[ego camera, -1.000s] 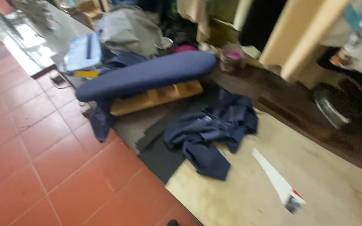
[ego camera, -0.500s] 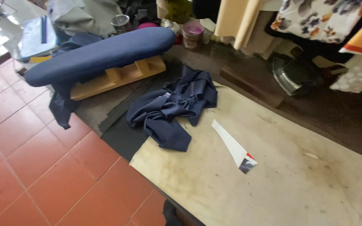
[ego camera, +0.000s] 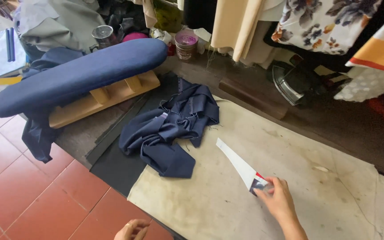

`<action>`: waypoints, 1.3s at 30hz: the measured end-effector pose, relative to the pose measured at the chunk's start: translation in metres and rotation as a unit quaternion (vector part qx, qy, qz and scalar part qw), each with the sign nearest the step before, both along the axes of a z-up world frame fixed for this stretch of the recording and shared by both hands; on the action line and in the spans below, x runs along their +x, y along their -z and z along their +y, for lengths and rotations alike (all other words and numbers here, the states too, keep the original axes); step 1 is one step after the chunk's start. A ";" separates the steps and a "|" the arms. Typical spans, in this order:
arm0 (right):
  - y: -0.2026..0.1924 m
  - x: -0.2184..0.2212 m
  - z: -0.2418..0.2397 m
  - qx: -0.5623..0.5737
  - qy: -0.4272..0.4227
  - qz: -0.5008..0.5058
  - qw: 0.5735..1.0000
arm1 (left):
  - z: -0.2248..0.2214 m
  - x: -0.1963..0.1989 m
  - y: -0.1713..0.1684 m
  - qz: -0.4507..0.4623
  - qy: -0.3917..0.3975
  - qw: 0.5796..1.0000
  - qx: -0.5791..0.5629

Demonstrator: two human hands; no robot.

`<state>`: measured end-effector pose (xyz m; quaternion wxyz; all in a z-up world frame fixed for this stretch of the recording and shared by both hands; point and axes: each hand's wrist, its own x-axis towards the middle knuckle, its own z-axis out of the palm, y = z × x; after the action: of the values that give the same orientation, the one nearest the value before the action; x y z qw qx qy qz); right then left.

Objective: The person prepares a fabric pattern by aligning a paper template onto a piece of blue fabric and securing it with several pins on a work table.

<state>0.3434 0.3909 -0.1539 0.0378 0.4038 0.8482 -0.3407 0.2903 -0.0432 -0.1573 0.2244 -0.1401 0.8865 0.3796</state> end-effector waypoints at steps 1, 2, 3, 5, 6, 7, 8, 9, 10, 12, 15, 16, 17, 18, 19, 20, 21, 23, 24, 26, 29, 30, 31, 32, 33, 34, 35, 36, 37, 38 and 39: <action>0.008 -0.006 0.004 0.000 -0.001 0.000 1.000 | 0.000 -0.015 -0.003 0.000 -0.001 1.000 0.000; 0.017 -0.013 0.007 0.020 -0.006 -0.018 1.000 | 0.001 -0.030 -0.005 -0.026 0.070 0.997 0.009; 0.026 -0.018 0.010 0.038 -0.013 -0.036 0.999 | -0.001 -0.044 -0.008 -0.051 0.140 0.989 0.018; 0.033 -0.024 0.013 0.047 -0.010 -0.050 0.998 | -0.006 -0.060 0.002 -0.018 0.163 0.986 0.040; 0.037 -0.025 0.015 0.057 -0.006 -0.063 0.996 | -0.008 -0.067 0.007 0.016 0.187 0.980 0.062; 0.039 -0.026 0.016 0.055 -0.007 -0.065 0.996 | -0.005 -0.074 -0.003 0.014 0.185 0.981 0.061; 0.040 -0.028 0.016 0.046 0.004 -0.067 0.997 | -0.002 -0.081 -0.013 0.012 0.183 0.981 0.065; 0.042 -0.029 0.017 0.038 0.016 -0.068 0.997 | 0.002 -0.088 -0.023 0.010 0.180 0.981 0.070; 0.047 -0.026 0.018 0.037 0.015 -0.070 0.997 | 0.001 -0.091 -0.026 0.008 0.178 0.981 0.069; 0.056 -0.026 0.022 0.067 0.009 -0.051 0.996 | 0.003 -0.103 -0.037 0.040 0.166 0.981 0.087; 0.072 -0.024 0.027 0.062 0.003 -0.025 0.998 | 0.005 -0.127 -0.032 0.074 0.163 0.980 0.089; 0.056 -0.030 0.020 0.064 0.004 -0.026 0.998 | 0.011 -0.136 -0.037 0.074 0.164 0.980 0.090; 0.040 -0.036 0.011 0.041 0.025 -0.052 0.997 | 0.017 -0.146 -0.042 0.099 0.145 0.980 0.096; 0.025 -0.041 0.003 0.019 0.046 -0.078 0.996 | 0.023 -0.154 -0.046 0.124 0.127 0.979 0.102; 0.028 -0.043 0.002 0.017 0.048 -0.082 0.995 | 0.028 -0.166 -0.051 0.120 0.129 0.979 0.101; 0.031 -0.043 0.001 0.026 0.044 -0.085 0.995 | 0.034 -0.176 -0.055 0.184 0.128 0.967 0.122; 0.034 -0.042 0.000 0.034 0.041 -0.090 0.995 | 0.040 -0.186 -0.058 0.247 0.126 0.950 0.142; 0.032 -0.041 -0.002 0.027 0.040 -0.086 0.995 | 0.044 -0.208 -0.057 0.265 0.132 0.946 0.136; 0.031 -0.041 -0.003 0.022 0.037 -0.078 0.996 | 0.046 -0.219 -0.057 0.288 0.135 0.939 0.131; 0.030 -0.039 -0.001 0.007 0.053 -0.060 0.997 | 0.048 -0.235 -0.060 0.282 0.108 0.943 0.140; 0.042 -0.027 0.014 -0.084 0.072 0.030 0.993 | 0.045 -0.247 -0.070 0.273 0.076 0.950 0.131; 0.049 -0.022 0.021 -0.157 0.078 0.107 0.979 | 0.043 -0.250 -0.074 0.273 0.075 0.952 0.115; 0.033 -0.024 0.019 -0.158 0.076 0.106 0.979 | 0.039 -0.249 -0.076 0.273 0.074 0.953 0.114; 0.017 -0.027 0.018 -0.186 0.110 0.112 0.970 | 0.036 -0.249 -0.078 0.256 0.069 0.959 0.097; -0.001 -0.028 0.018 -0.213 0.145 0.116 0.959 | 0.033 -0.248 -0.081 0.238 0.065 0.966 0.081; 0.006 -0.023 0.031 -0.214 0.144 0.114 0.959 | 0.030 -0.247 -0.081 0.237 0.064 0.966 0.080; 0.013 -0.019 0.045 -0.218 0.146 0.145 0.954 | 0.027 -0.247 -0.081 0.228 0.057 0.969 0.075; 0.020 -0.014 0.058 -0.221 0.148 0.176 0.948 | 0.023 -0.246 -0.080 0.219 0.050 0.972 0.069; 0.017 -0.013 0.067 -0.222 0.147 0.175 0.948 | 0.019 -0.246 -0.075 0.219 0.049 0.972 0.068; 0.015 -0.012 0.077 -0.207 0.153 0.172 0.951 | 0.015 -0.247 -0.070 0.214 0.044 0.974 0.058; 0.012 -0.012 0.086 -0.193 0.158 0.169 0.954 | 0.011 -0.248 -0.066 0.210 0.038 0.976 0.047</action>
<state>0.3309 0.4774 -0.1663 -0.0831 0.4548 0.6855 -0.5624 0.0423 -0.0326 -0.0916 0.0538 -0.0127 0.8997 0.4331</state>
